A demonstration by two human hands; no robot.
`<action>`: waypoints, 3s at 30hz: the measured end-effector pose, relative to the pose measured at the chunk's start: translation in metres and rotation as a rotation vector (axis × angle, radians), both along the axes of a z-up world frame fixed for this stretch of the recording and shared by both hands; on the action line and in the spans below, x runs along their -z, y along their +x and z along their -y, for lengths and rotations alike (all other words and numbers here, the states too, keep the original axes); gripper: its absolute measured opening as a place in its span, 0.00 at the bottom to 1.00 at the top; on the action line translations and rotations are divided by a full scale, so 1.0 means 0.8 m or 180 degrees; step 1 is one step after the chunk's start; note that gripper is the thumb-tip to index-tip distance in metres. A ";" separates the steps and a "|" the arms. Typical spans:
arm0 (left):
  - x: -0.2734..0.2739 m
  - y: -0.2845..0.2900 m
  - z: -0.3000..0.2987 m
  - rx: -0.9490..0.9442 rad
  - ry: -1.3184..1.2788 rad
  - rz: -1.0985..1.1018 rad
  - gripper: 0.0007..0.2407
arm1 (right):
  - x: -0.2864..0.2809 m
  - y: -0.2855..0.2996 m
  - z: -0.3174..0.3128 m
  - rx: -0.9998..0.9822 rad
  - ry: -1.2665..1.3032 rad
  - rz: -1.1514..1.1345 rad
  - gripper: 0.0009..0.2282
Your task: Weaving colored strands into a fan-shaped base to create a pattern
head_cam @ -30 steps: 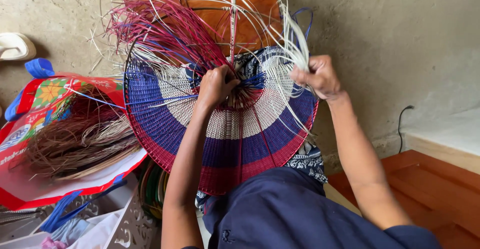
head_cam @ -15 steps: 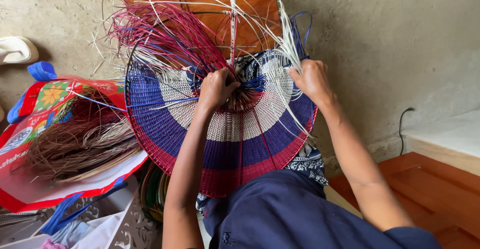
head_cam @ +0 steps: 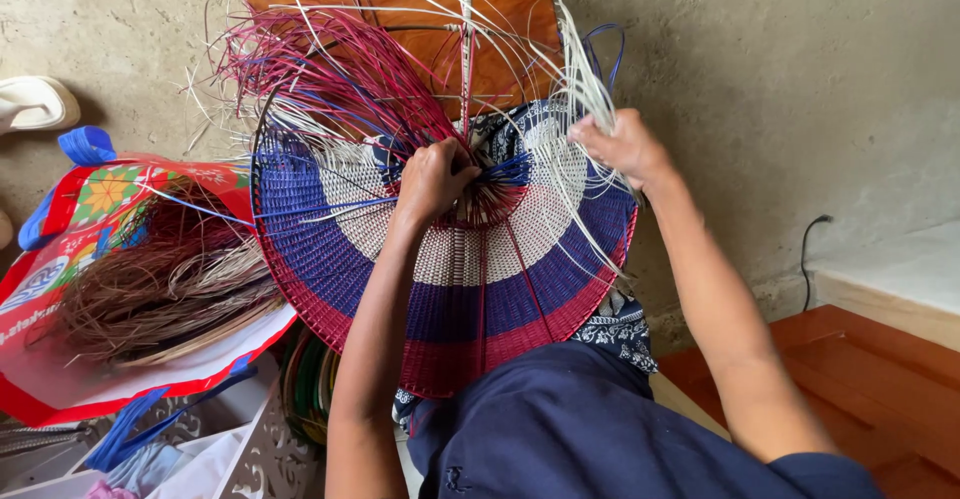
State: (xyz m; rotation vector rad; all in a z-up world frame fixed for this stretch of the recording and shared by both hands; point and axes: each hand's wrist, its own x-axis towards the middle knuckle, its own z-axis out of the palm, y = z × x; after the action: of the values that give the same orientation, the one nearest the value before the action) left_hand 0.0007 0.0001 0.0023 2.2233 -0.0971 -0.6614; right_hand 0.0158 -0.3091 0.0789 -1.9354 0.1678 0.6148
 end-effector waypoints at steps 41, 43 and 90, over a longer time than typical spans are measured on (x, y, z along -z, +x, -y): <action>-0.003 -0.002 0.000 0.0010 -0.0016 0.0079 0.11 | 0.115 0.045 0.039 -0.0298 -0.1341 0.1217 0.09; -0.004 0.000 0.000 0.0018 -0.0024 0.0097 0.11 | 0.121 0.052 0.038 -0.0249 -0.1319 0.1147 0.10; 0.005 -0.002 0.001 -0.0036 -0.0003 -0.0004 0.11 | 0.029 -0.022 -0.001 -0.0824 -0.0672 0.2843 0.06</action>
State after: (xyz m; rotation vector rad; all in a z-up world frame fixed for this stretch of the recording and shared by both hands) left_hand -0.0005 -0.0007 -0.0018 2.2209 -0.0842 -0.6566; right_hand -0.0021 -0.3086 0.0560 -2.2732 -0.6067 -0.1563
